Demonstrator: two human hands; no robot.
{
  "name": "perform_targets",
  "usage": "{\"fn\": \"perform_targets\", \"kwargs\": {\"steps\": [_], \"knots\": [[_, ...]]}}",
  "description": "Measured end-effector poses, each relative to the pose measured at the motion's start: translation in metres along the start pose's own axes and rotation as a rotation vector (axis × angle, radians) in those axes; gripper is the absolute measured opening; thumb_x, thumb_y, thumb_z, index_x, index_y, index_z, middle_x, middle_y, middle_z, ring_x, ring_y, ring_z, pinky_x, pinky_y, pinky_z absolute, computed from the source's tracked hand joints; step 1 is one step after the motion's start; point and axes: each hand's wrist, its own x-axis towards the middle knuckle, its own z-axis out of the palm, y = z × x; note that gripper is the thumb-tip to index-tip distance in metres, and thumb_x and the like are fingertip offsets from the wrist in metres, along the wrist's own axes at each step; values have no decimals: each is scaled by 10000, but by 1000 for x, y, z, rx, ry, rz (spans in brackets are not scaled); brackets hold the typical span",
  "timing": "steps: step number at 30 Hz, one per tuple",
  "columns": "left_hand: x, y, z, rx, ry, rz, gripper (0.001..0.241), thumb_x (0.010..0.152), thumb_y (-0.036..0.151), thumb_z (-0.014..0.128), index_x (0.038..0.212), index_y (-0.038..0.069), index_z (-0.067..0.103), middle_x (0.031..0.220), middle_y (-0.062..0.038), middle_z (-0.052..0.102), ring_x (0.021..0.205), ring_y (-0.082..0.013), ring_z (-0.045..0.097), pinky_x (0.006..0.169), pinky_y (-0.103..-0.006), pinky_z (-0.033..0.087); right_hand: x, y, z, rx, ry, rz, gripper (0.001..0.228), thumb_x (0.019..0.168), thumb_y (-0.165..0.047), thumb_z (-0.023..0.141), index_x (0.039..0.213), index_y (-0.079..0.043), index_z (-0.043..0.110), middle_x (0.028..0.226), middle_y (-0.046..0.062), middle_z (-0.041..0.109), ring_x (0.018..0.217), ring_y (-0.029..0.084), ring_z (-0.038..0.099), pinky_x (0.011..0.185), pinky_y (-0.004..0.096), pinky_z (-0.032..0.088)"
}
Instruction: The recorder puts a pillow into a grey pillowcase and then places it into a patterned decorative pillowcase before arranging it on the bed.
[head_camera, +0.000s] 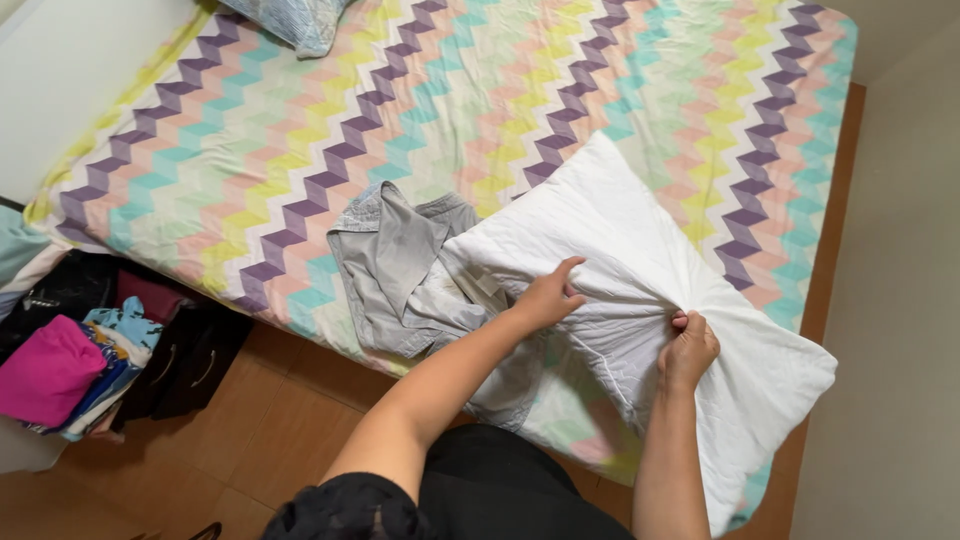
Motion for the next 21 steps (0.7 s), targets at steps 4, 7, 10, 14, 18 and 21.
{"fn": "perform_targets", "kwargs": {"steps": [4, 7, 10, 14, 18, 21], "knots": [[-12, 43, 6, 115, -90, -4, 766, 829, 315, 716, 1529, 253, 411, 851, -188, 735, 850, -389, 713, 810, -471, 553, -23, -18, 5, -14, -16, -51, 266, 987, -41, 631, 723, -10, 615, 807, 81, 667, 748, 139, 580, 761, 259, 475], [-16, 24, 14, 193, -56, -5, 664, 838, 313, 692, 1465, 233, 489, 884, -212, 732, 874, -420, 702, 815, -505, 544, -52, -26, 22, 4, -156, -35, 324, 1017, -87, 630, 701, -31, 590, 819, 72, 674, 786, 128, 615, 811, 253, 511], [-23, -14, 14, 204, 35, 18, 416, 849, 293, 673, 1247, 175, 648, 880, -193, 739, 855, -401, 716, 784, -503, 563, -78, -27, 42, -198, -173, -73, 354, 1035, -122, 633, 695, -30, 596, 805, 61, 669, 753, 111, 587, 771, 248, 487], [-46, -16, -31, 130, 157, 103, 250, 851, 266, 667, 1041, 110, 716, 807, -159, 739, 785, -357, 727, 726, -470, 572, -100, -42, 88, -402, -286, -153, 369, 1054, -160, 621, 706, -35, 627, 781, 56, 665, 750, 103, 582, 761, 245, 480], [-77, 8, -97, 37, 273, 138, 235, 875, 242, 652, 1054, 92, 686, 770, -143, 732, 728, -340, 731, 671, -446, 566, -115, -48, 135, -249, -405, -154, 376, 1066, -188, 642, 722, -37, 622, 804, 47, 664, 754, 92, 565, 746, 237, 456], [-94, 9, -158, 3, 395, 174, 239, 881, 231, 654, 1072, 89, 679, 798, -155, 729, 742, -355, 729, 663, -448, 565, -130, -45, 195, -265, -450, -148, 356, 1059, -202, 640, 740, -44, 630, 802, 43, 665, 736, 92, 558, 720, 238, 444]]}}
